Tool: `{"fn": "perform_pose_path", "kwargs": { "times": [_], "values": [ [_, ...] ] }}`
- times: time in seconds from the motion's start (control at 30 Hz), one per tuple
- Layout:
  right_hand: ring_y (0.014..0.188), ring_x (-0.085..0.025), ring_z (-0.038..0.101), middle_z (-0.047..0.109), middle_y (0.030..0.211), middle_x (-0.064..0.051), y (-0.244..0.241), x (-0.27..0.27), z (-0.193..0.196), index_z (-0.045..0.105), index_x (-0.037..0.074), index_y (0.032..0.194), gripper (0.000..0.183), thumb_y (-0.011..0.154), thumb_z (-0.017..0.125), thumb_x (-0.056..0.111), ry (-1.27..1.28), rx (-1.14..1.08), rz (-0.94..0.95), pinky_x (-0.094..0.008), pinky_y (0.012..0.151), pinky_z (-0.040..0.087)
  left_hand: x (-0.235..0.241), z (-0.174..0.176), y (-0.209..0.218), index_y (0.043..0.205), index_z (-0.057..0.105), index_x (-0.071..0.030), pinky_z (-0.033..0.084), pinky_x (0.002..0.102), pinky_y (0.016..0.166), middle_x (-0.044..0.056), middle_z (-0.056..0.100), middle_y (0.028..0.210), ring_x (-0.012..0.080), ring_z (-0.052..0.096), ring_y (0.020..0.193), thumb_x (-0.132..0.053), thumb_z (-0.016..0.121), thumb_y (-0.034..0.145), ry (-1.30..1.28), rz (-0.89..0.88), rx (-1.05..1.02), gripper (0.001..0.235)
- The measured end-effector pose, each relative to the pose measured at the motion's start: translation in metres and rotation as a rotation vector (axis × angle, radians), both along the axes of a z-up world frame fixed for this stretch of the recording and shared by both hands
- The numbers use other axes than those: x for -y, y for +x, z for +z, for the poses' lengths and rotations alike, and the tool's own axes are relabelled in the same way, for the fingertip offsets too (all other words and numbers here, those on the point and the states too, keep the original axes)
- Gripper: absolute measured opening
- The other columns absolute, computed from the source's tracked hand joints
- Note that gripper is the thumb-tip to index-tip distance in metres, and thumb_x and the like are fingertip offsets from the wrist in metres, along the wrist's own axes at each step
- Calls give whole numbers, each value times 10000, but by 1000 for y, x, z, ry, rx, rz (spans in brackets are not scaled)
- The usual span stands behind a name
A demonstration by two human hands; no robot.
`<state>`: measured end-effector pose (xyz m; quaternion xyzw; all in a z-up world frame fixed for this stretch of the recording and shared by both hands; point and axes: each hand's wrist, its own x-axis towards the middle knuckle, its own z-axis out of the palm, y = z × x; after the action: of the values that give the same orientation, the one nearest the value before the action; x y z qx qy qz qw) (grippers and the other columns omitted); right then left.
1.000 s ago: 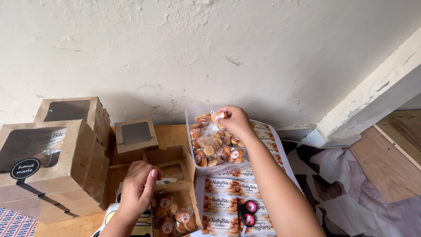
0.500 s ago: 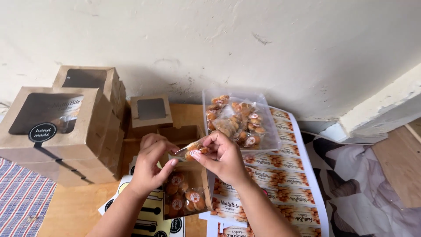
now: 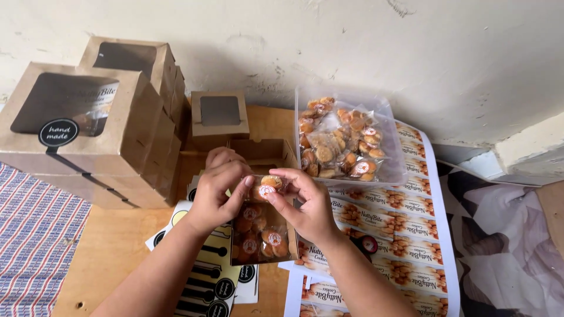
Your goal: Packing individually wrapped cookies from a plastic container into a small cardboard box.
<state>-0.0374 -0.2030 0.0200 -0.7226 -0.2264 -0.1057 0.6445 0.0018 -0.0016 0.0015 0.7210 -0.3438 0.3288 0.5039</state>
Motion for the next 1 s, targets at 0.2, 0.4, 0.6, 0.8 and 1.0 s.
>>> {"fn": "perform_pose_path", "kwargs": {
  "times": [0.2,0.4,0.6,0.8,1.0],
  "values": [
    [884,-137,698,784,900,-191,-1,-8,-4,732,-45,1105,213,959,687,104,17,-61,-47,-334,715,633,0,0,1,762,637,-150,426,435,968,-8,643,716,249,632,816,-214,593,1012,-37,-17,-17,261],
    [803,-104,618,755,776,-156,2,-10,0,764,-20,1019,175,997,648,109,-48,30,-122,-358,664,594,-1,-3,2,758,637,-131,431,437,961,19,622,697,268,633,805,-205,599,1005,-28,-37,-14,261],
    [766,-62,513,724,721,-104,5,-7,-5,782,33,970,213,1031,613,146,-94,40,-152,-321,665,554,-1,-4,2,730,608,-138,412,441,994,15,583,680,259,615,817,-179,584,1023,-26,-68,-15,297],
    [769,-92,525,701,727,-138,2,-7,-9,762,3,946,210,1032,602,108,-81,77,-162,-337,673,543,-2,-8,2,721,611,-111,399,491,1024,46,602,716,265,620,839,-138,606,965,-24,-97,-32,245],
    [705,-95,574,719,724,-142,0,-9,-2,772,-3,938,159,1006,653,77,-83,136,-212,-323,644,546,-4,-11,3,714,612,-98,399,513,1027,61,602,722,279,612,818,-104,606,941,-34,-104,-39,227]
  ]
}}
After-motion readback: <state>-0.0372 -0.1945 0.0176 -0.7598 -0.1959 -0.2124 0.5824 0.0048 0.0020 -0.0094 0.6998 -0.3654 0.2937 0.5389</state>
